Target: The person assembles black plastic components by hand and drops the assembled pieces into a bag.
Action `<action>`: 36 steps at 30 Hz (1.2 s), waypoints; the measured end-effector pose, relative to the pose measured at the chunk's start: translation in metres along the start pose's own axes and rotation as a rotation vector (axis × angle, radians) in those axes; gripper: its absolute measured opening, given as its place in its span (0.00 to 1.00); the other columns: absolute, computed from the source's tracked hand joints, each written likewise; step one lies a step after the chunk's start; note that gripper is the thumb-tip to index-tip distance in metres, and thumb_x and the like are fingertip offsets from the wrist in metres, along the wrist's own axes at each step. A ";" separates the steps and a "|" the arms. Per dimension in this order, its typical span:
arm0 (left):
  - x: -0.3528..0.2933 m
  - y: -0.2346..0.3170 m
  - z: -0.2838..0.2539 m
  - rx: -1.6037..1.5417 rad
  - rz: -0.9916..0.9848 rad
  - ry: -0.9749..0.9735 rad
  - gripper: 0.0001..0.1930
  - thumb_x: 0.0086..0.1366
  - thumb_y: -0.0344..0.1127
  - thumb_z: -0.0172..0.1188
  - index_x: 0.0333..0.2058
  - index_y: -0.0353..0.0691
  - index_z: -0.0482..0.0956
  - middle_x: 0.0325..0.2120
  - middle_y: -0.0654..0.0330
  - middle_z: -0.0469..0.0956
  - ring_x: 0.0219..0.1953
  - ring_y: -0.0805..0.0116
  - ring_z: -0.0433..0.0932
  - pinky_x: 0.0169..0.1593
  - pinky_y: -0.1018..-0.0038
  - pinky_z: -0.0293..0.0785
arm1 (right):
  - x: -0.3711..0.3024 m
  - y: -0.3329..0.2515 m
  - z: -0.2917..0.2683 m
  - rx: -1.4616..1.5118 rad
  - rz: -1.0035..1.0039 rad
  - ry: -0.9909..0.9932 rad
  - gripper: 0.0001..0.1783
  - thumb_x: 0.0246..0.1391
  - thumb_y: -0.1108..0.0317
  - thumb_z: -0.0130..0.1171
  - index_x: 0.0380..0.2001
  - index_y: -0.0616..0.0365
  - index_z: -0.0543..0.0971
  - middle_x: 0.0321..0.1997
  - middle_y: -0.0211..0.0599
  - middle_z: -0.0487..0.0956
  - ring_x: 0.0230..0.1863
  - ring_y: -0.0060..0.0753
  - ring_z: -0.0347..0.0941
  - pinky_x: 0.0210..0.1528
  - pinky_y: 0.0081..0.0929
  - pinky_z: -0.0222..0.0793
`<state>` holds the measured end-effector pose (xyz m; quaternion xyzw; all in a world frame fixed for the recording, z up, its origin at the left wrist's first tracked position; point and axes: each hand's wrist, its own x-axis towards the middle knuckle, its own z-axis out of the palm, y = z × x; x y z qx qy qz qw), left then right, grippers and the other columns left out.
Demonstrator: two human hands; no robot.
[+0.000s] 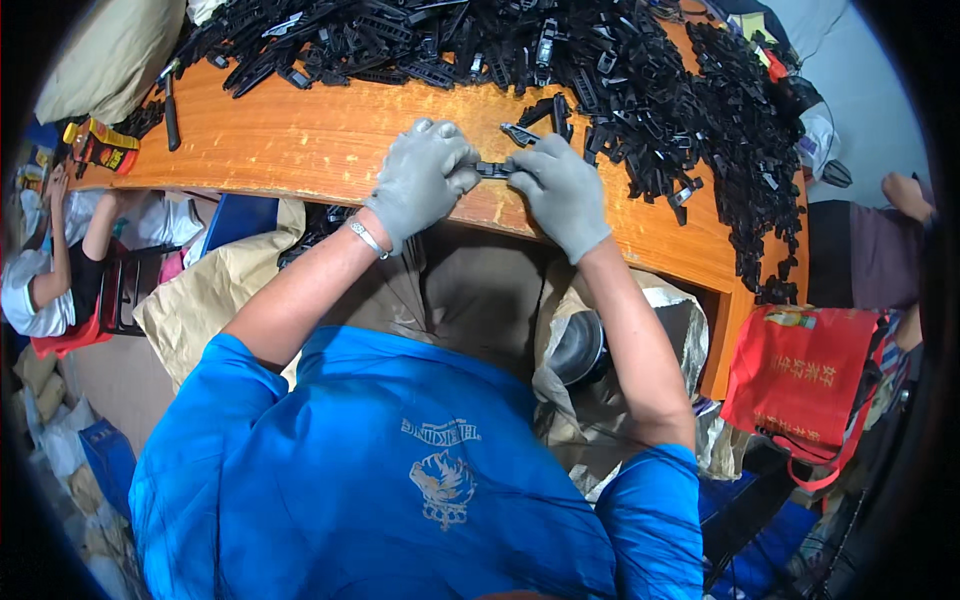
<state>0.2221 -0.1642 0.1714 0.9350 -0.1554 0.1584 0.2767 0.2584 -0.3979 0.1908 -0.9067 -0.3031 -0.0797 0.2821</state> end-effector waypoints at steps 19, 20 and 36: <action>0.000 -0.007 -0.013 -0.067 0.011 -0.048 0.08 0.60 0.35 0.75 0.37 0.44 0.86 0.37 0.59 0.81 0.44 0.52 0.78 0.51 0.57 0.73 | 0.011 0.001 0.012 0.054 -0.240 0.024 0.12 0.52 0.65 0.76 0.40 0.51 0.89 0.40 0.36 0.82 0.42 0.44 0.82 0.44 0.39 0.80; 0.002 -0.011 -0.011 -0.057 0.070 -0.029 0.08 0.60 0.35 0.75 0.36 0.44 0.86 0.37 0.58 0.81 0.44 0.52 0.78 0.51 0.57 0.73 | 0.014 -0.006 0.018 -0.024 -0.221 0.025 0.12 0.52 0.64 0.76 0.40 0.50 0.89 0.40 0.36 0.82 0.42 0.44 0.83 0.44 0.38 0.80; -0.143 -0.099 -0.183 0.190 -0.347 -0.118 0.15 0.66 0.31 0.65 0.50 0.37 0.84 0.48 0.49 0.84 0.53 0.47 0.81 0.60 0.58 0.75 | -0.020 0.044 -0.049 -0.206 0.301 0.178 0.15 0.59 0.58 0.73 0.46 0.51 0.89 0.44 0.43 0.87 0.44 0.48 0.85 0.48 0.41 0.81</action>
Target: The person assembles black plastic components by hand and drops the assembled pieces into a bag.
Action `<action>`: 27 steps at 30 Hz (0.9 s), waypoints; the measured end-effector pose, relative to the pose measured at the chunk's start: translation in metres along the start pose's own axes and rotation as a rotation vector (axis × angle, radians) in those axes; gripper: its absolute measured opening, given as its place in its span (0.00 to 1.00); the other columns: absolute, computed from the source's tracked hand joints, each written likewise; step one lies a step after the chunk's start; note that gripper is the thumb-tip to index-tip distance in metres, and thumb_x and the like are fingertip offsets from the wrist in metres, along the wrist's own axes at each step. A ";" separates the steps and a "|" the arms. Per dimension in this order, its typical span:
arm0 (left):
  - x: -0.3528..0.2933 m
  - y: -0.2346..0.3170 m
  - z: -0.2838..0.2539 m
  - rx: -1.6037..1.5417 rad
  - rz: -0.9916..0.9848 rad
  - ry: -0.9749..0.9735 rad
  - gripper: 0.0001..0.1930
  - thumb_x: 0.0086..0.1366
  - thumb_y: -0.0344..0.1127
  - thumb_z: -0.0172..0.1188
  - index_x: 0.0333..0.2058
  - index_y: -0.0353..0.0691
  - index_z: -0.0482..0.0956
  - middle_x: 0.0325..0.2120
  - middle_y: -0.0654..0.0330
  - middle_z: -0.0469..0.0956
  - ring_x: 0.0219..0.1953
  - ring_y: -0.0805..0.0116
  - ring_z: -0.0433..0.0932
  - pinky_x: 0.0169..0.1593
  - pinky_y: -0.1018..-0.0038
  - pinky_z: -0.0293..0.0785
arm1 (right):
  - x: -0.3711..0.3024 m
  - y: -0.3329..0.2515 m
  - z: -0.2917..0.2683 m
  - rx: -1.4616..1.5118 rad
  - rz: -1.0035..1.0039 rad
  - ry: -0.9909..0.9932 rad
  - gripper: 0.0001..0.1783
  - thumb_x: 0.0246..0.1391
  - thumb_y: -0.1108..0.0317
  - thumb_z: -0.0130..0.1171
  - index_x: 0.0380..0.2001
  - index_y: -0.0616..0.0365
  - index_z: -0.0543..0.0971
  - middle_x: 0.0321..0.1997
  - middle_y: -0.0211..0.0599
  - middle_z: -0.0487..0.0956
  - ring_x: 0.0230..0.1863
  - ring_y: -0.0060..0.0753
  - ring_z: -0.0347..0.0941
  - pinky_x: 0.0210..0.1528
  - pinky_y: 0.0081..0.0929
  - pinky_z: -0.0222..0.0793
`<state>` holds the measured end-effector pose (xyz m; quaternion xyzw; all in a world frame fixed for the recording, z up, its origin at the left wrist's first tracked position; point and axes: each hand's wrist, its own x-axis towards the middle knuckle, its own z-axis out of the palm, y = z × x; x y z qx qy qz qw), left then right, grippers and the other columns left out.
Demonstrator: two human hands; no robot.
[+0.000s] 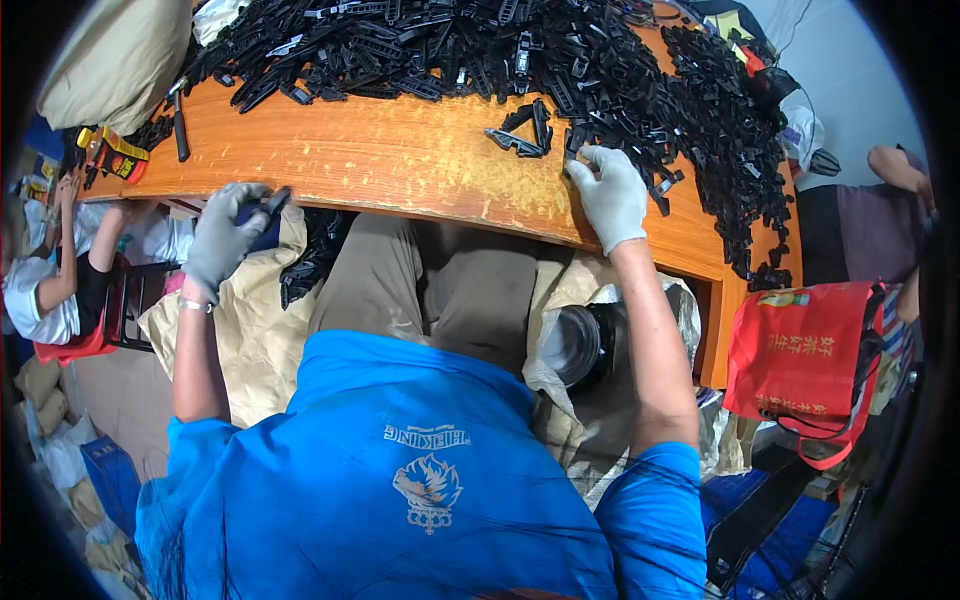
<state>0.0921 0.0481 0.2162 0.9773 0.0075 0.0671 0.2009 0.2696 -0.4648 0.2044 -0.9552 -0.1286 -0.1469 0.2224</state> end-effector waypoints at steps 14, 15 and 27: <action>0.143 0.230 0.130 -0.115 0.551 0.105 0.14 0.69 0.36 0.66 0.51 0.43 0.84 0.47 0.54 0.82 0.54 0.48 0.80 0.58 0.55 0.77 | -0.014 -0.018 -0.002 -0.342 -0.099 -0.182 0.12 0.67 0.64 0.60 0.51 0.45 0.84 0.41 0.49 0.83 0.37 0.56 0.86 0.39 0.49 0.83; 0.151 0.234 0.138 -0.045 0.576 0.095 0.12 0.69 0.36 0.66 0.49 0.44 0.84 0.46 0.54 0.82 0.53 0.49 0.80 0.57 0.56 0.77 | -0.016 -0.019 -0.003 -0.377 -0.107 -0.215 0.13 0.67 0.66 0.58 0.52 0.46 0.82 0.40 0.50 0.83 0.36 0.57 0.86 0.37 0.49 0.84; 0.140 0.229 0.129 -0.011 0.551 0.076 0.11 0.69 0.36 0.64 0.49 0.49 0.86 0.42 0.56 0.83 0.49 0.51 0.83 0.50 0.55 0.82 | -0.018 -0.007 -0.005 -0.451 -0.209 -0.301 0.05 0.66 0.71 0.58 0.43 0.56 0.78 0.42 0.48 0.83 0.35 0.54 0.87 0.36 0.45 0.85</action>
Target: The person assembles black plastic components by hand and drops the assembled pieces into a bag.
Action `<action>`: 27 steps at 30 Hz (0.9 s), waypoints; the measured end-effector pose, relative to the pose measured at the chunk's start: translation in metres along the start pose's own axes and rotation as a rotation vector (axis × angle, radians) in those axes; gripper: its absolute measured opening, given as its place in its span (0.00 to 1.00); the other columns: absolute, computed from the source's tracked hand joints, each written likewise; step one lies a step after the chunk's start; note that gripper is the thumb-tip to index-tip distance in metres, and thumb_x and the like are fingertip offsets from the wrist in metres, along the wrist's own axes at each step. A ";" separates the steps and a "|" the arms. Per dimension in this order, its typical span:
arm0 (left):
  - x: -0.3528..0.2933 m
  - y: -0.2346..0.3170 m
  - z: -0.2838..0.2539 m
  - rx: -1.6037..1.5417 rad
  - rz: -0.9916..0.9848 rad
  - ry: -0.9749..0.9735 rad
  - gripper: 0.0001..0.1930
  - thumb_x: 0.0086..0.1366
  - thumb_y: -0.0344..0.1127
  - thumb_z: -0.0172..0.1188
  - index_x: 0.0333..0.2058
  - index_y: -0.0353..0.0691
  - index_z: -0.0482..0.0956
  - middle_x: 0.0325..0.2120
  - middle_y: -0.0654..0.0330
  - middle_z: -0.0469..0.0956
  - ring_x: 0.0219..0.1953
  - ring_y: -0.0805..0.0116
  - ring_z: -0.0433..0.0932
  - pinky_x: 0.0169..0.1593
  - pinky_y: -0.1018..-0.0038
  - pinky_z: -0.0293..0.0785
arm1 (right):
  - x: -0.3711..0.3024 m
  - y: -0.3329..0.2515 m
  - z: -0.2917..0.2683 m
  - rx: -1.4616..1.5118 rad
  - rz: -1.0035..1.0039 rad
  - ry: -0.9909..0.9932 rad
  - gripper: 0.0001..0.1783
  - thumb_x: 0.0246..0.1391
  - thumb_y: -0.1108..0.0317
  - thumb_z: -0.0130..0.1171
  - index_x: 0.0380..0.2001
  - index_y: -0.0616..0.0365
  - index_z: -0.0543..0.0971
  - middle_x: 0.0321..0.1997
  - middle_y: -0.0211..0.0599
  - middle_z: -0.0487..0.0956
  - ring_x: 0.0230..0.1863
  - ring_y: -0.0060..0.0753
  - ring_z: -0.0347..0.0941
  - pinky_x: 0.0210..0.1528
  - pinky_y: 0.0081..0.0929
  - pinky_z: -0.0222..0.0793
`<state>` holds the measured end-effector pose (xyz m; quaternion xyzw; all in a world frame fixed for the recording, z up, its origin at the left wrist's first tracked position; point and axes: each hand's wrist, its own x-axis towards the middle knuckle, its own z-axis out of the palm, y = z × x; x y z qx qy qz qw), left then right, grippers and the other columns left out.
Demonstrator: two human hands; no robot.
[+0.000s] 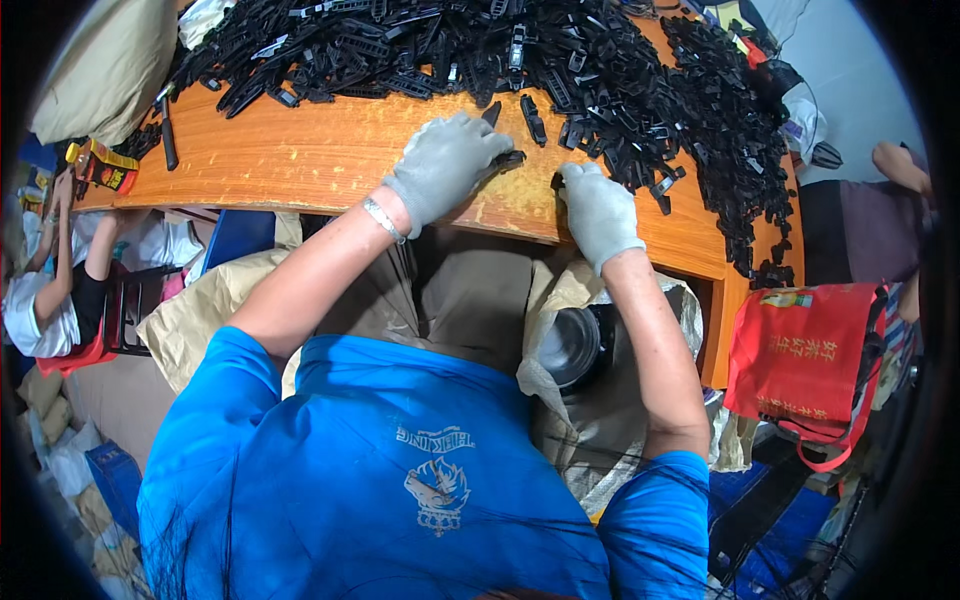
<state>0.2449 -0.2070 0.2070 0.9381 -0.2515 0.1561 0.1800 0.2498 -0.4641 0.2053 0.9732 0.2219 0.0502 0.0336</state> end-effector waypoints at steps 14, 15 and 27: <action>-0.026 -0.013 0.002 -0.100 -0.085 -0.034 0.10 0.67 0.43 0.69 0.44 0.49 0.88 0.44 0.60 0.81 0.51 0.52 0.80 0.51 0.55 0.80 | 0.018 -0.048 -0.001 0.565 -0.010 0.239 0.10 0.59 0.62 0.71 0.44 0.46 0.89 0.44 0.37 0.83 0.44 0.47 0.84 0.44 0.43 0.80; -0.028 -0.015 0.002 -0.102 -0.087 -0.035 0.10 0.67 0.43 0.69 0.44 0.49 0.88 0.44 0.60 0.81 0.51 0.52 0.80 0.51 0.55 0.80 | 0.020 -0.049 0.000 0.580 -0.029 0.225 0.10 0.58 0.62 0.71 0.44 0.46 0.90 0.43 0.37 0.83 0.44 0.46 0.84 0.44 0.43 0.80; -0.036 -0.028 0.004 -0.141 -0.150 -0.034 0.09 0.66 0.44 0.70 0.40 0.48 0.88 0.43 0.60 0.81 0.49 0.52 0.79 0.50 0.56 0.79 | 0.015 -0.040 0.011 0.608 -0.112 0.189 0.09 0.57 0.62 0.72 0.42 0.46 0.89 0.42 0.35 0.82 0.43 0.45 0.82 0.43 0.43 0.79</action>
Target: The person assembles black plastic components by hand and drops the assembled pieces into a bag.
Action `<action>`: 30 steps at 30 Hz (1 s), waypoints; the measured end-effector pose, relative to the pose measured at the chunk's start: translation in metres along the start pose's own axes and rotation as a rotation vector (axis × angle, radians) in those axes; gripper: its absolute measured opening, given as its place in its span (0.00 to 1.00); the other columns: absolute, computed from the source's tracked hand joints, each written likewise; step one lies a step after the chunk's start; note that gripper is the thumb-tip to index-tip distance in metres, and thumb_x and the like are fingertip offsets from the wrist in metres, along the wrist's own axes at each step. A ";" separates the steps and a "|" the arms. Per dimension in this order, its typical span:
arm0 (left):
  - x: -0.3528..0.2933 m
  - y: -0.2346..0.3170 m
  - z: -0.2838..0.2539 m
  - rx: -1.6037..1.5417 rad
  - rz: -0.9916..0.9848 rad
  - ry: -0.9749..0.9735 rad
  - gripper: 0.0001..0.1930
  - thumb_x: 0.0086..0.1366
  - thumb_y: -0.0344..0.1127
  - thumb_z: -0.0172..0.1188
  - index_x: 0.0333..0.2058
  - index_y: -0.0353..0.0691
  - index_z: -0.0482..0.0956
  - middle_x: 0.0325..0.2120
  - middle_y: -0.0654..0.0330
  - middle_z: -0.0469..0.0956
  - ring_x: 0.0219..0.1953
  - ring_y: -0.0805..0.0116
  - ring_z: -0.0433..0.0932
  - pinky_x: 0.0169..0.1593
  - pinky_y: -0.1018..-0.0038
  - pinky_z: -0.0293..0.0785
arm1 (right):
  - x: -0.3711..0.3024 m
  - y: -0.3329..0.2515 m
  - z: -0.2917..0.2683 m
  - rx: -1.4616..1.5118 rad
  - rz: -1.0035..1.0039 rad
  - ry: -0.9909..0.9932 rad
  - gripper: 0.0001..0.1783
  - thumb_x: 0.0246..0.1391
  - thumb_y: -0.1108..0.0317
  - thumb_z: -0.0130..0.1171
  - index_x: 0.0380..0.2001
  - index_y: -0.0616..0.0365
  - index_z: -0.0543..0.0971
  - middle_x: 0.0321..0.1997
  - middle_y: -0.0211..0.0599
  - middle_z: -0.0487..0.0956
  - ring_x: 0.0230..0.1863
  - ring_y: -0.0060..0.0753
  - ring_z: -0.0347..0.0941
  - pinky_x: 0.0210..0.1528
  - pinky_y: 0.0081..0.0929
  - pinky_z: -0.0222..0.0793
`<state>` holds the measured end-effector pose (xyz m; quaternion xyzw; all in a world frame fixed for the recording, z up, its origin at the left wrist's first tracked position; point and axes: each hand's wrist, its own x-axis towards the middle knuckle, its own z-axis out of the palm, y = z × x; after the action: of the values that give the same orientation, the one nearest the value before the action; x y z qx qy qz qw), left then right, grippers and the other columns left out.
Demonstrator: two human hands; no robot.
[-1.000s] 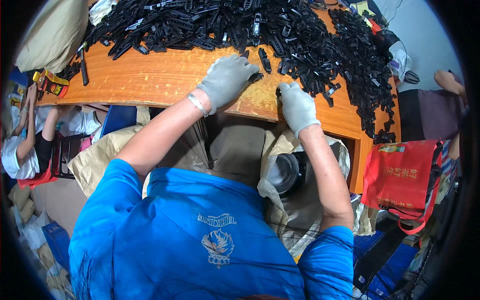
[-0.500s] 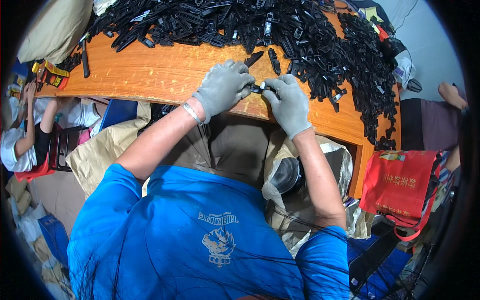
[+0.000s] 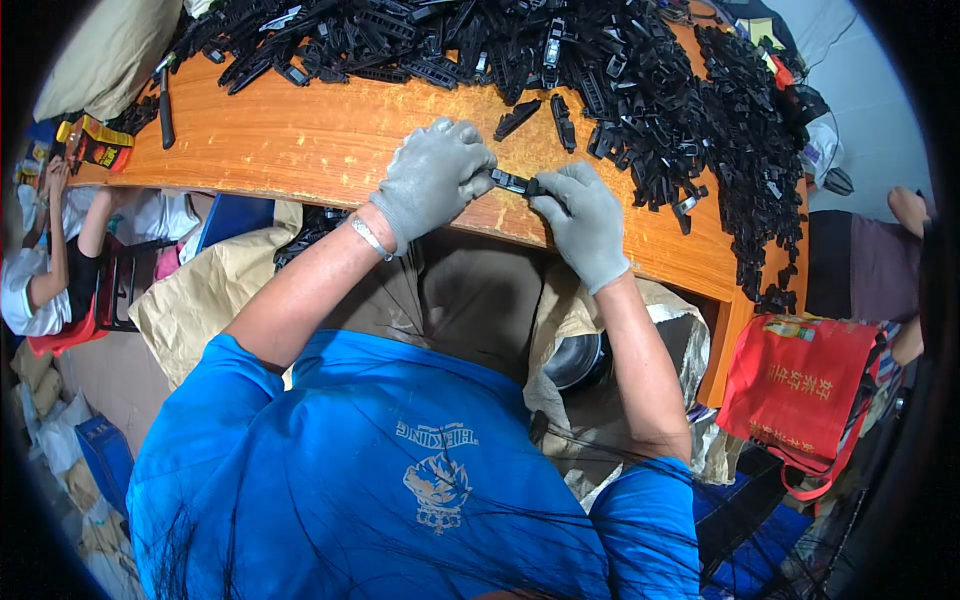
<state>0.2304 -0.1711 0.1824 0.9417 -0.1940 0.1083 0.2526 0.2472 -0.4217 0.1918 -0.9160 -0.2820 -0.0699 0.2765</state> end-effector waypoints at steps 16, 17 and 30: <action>-0.107 -0.066 -0.129 -0.115 -0.192 -0.172 0.14 0.63 0.35 0.70 0.45 0.37 0.84 0.39 0.53 0.82 0.47 0.49 0.82 0.53 0.60 0.78 | 0.007 0.025 -0.018 0.034 -0.070 0.170 0.08 0.58 0.62 0.71 0.39 0.51 0.89 0.40 0.39 0.87 0.45 0.47 0.84 0.47 0.42 0.81; -0.118 -0.075 -0.147 -0.166 -0.247 -0.224 0.14 0.64 0.35 0.69 0.46 0.36 0.84 0.40 0.52 0.83 0.47 0.50 0.82 0.53 0.60 0.78 | 0.008 0.040 -0.023 -0.021 0.034 0.246 0.09 0.59 0.62 0.71 0.40 0.53 0.89 0.40 0.41 0.88 0.44 0.48 0.85 0.48 0.42 0.81; 0.040 -0.001 -0.008 -0.001 -0.181 0.117 0.17 0.72 0.43 0.65 0.51 0.39 0.85 0.46 0.50 0.84 0.52 0.46 0.82 0.57 0.55 0.78 | 0.053 0.041 -0.023 -0.413 0.388 0.085 0.15 0.62 0.58 0.67 0.46 0.56 0.85 0.43 0.53 0.88 0.45 0.58 0.86 0.49 0.49 0.82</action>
<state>0.2657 -0.1791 0.2006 0.9473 -0.0930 0.1396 0.2729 0.3150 -0.4377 0.2071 -0.9861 -0.0692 -0.1102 0.1037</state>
